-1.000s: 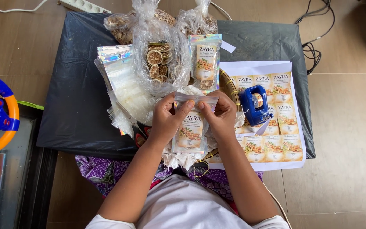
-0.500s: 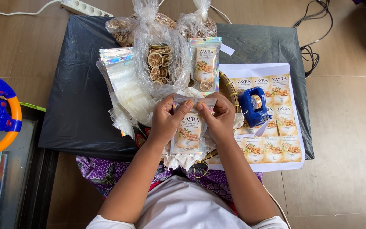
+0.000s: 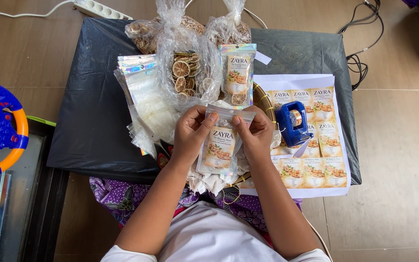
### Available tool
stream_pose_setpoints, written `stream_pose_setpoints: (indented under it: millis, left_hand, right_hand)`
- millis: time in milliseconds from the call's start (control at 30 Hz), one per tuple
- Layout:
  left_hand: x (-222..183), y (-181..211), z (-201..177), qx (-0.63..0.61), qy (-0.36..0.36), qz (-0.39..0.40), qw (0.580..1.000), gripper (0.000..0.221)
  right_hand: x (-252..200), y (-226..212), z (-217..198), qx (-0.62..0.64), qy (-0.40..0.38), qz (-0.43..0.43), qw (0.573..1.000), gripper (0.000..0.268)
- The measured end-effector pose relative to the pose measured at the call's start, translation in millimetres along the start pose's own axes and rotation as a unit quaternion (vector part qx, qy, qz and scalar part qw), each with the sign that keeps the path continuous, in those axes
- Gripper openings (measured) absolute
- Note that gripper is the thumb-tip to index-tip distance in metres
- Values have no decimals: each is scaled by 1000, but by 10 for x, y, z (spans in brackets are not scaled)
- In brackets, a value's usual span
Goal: The person cuts labels from a printed sheet and tapes them onto small plastic bags containing dried fruit.
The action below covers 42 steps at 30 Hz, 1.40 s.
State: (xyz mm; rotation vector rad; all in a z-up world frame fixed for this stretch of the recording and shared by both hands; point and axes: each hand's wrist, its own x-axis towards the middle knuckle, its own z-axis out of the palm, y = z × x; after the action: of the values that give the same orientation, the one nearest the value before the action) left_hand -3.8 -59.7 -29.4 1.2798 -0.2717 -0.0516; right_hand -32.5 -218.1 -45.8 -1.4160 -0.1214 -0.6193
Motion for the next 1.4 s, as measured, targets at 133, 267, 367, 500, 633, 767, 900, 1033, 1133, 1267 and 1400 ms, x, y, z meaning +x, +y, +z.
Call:
stream_pose_setpoints:
  millis: [133, 267, 367, 500, 633, 767, 900, 1033, 1133, 1267, 1400]
  left_hand:
    - [-6, -30, -13, 3, -1, 9, 1000, 14]
    - [-5, 75, 0, -14, -13, 15, 1000, 15]
    - [-15, 59, 1, -7, -22, 18, 1000, 16]
    - [-38, 219, 80, -8, -39, 9, 999, 17]
    - [-18, 250, 114, 17, -45, 16, 999, 18]
    - [-30, 214, 112, 19, -34, 17, 999, 16]
    - [-30, 214, 111, 18, -36, 18, 999, 12]
    - [-36, 155, 131, 26, -29, 25, 999, 11]
    - [-45, 191, 135, 37, -34, 30, 998, 15]
    - [-53, 167, 130, 32, -29, 26, 999, 13]
    - [-45, 228, 151, 33, -21, 30, 999, 14]
  right_hand:
    - [2, -14, 10, 1, 0, -2, 1000, 23]
    - [0, 23, -32, -7, -6, -11, 1000, 26]
    - [-8, 13, -33, -7, -6, -7, 1000, 26]
    - [-15, 64, -52, -9, -12, -1, 1000, 24]
    - [-12, 100, -78, -20, -23, -2, 1000, 22]
    - [-3, 50, -63, -21, -32, -6, 999, 23]
    - [7, 3, -46, -36, -38, -8, 999, 22]
    - [8, 1, -51, -37, -40, -6, 999, 22]
    - [10, 47, -70, -21, -37, -9, 999, 22]
    - [24, -16, -41, -27, -41, -6, 999, 20]
    - [27, 0, -48, -26, -40, -7, 999, 19]
